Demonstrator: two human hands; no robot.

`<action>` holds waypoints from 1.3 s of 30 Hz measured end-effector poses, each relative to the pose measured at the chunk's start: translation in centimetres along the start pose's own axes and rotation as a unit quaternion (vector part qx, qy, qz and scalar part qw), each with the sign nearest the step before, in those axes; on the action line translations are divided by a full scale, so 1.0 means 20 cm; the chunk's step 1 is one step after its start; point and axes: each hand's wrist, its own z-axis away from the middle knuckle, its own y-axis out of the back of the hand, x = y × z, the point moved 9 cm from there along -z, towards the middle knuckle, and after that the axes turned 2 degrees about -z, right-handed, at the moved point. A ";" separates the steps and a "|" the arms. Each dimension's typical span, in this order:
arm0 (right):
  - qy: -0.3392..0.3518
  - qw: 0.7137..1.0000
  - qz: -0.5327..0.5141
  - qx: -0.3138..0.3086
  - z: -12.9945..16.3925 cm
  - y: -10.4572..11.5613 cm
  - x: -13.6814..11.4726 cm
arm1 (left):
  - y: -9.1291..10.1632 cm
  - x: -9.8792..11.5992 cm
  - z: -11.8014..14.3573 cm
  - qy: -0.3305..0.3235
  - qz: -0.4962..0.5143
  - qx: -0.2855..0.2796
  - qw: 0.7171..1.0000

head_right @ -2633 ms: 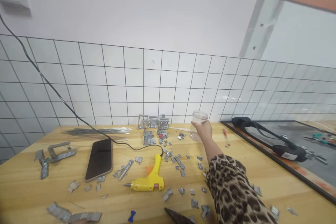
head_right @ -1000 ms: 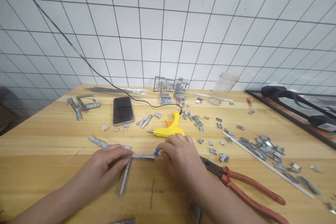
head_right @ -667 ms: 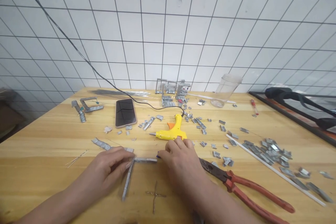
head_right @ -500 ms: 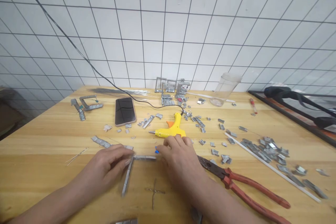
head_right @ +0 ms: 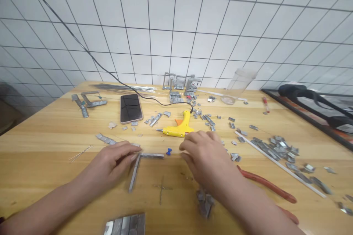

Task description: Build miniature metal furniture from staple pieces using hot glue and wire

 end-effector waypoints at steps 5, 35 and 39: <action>-0.121 0.992 0.017 0.040 0.15 0.20 0.28 | 0.03 0.04 0.01 -0.092 -0.019 0.007 0.996; -0.009 0.991 -0.053 -0.124 -0.21 -0.21 -0.26 | -0.01 0.06 0.01 -0.073 -0.012 -0.035 0.997; -0.007 0.990 -0.050 -0.134 -0.23 -0.28 -0.27 | -0.02 0.04 0.00 -0.045 0.000 -0.034 0.998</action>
